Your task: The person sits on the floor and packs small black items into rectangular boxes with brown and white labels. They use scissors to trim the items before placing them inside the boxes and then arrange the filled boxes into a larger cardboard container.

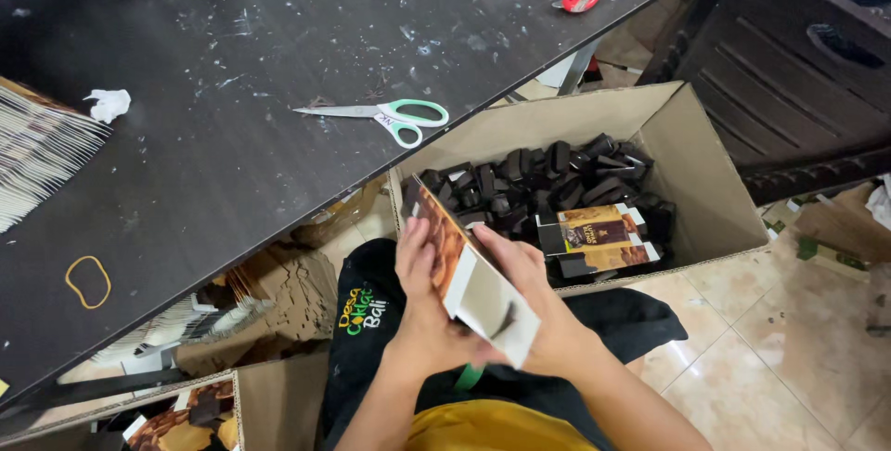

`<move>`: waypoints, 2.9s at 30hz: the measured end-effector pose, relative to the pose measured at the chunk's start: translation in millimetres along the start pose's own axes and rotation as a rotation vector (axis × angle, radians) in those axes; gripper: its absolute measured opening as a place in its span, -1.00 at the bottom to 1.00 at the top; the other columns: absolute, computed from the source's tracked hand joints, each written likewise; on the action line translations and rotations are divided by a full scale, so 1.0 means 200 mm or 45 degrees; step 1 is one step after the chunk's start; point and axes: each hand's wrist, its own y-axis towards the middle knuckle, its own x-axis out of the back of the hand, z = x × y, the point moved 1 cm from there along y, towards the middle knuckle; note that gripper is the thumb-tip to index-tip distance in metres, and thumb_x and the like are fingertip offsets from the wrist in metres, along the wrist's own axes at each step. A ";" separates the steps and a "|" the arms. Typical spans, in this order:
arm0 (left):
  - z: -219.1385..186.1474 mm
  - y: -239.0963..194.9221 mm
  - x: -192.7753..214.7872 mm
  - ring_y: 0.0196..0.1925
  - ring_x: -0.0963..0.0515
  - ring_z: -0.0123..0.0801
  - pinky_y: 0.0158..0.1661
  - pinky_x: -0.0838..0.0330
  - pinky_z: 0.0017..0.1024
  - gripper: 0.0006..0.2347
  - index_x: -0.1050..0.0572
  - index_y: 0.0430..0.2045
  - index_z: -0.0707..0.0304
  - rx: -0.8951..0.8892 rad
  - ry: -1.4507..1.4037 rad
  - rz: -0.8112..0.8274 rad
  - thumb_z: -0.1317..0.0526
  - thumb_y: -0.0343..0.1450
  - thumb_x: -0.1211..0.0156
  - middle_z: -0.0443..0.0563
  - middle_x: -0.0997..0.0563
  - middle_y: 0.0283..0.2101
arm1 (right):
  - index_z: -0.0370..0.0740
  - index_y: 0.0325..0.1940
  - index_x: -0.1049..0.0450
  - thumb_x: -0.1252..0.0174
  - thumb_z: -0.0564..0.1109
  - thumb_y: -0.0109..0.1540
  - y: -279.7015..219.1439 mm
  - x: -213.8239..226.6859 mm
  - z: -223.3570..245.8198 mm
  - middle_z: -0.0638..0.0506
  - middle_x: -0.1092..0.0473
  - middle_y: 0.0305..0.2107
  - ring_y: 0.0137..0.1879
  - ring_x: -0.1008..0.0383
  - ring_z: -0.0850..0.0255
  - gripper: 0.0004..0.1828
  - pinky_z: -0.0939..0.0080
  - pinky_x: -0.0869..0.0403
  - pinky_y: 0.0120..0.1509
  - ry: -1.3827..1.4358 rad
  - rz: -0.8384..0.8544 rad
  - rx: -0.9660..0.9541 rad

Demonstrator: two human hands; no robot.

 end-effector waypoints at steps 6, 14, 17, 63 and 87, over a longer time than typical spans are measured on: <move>0.04 0.03 0.02 0.40 -0.25 -0.01 0.45 -0.09 0.06 -0.31 -0.11 0.29 0.22 0.017 0.330 -0.238 -0.01 0.34 -0.36 0.22 -0.18 0.33 | -0.08 0.40 -0.17 -0.15 0.61 0.09 -0.04 0.02 0.07 -0.32 -0.07 0.33 0.50 -0.20 -0.14 0.03 -0.04 -0.41 0.51 -0.280 -0.637 0.244; 0.04 0.00 -0.04 0.41 -0.23 -0.07 0.45 -0.03 0.15 -0.38 -0.19 0.18 0.23 0.063 0.519 -0.313 -0.14 0.37 -0.26 0.14 -0.25 0.30 | -0.12 -0.24 -0.55 -0.18 -0.08 0.32 0.04 -0.02 0.19 -0.19 -0.20 0.28 0.35 -0.16 -0.19 -0.89 -0.07 -0.19 0.40 -0.715 -0.406 0.143; 0.08 -0.01 -0.02 0.39 -0.28 -0.02 0.45 -0.02 0.12 -0.34 -0.23 0.18 0.28 0.098 0.533 -0.303 -0.02 0.28 -0.42 0.18 -0.28 0.29 | -0.06 -0.07 -0.54 -0.18 -0.08 0.31 0.07 0.03 0.16 -0.20 -0.14 0.32 0.40 -0.13 -0.17 -0.87 -0.13 -0.19 0.45 -0.614 -0.351 0.189; -0.09 0.13 0.23 0.02 -0.58 -0.23 -0.24 -0.42 -0.55 -0.70 -0.52 -0.09 0.42 0.284 0.068 -0.510 0.10 0.49 -0.16 0.17 -0.57 -0.04 | -0.19 -0.30 -0.34 -0.08 -0.22 0.36 0.01 -0.02 -0.28 -0.18 -0.51 -0.06 0.01 -0.50 0.14 -0.86 0.18 -0.43 0.14 1.206 -0.646 -0.503; -0.17 0.16 -0.01 -0.24 -0.53 -0.23 -0.13 -0.35 -0.35 -0.79 -0.46 -0.25 0.27 0.480 -0.014 0.113 0.09 0.50 -0.05 0.01 -0.60 -0.23 | -0.08 -0.38 -0.19 -0.31 -0.36 0.17 0.04 -0.01 -0.05 0.14 -0.31 -0.53 -0.54 -0.11 0.51 -0.60 0.49 -0.14 -0.47 0.685 -0.736 -0.603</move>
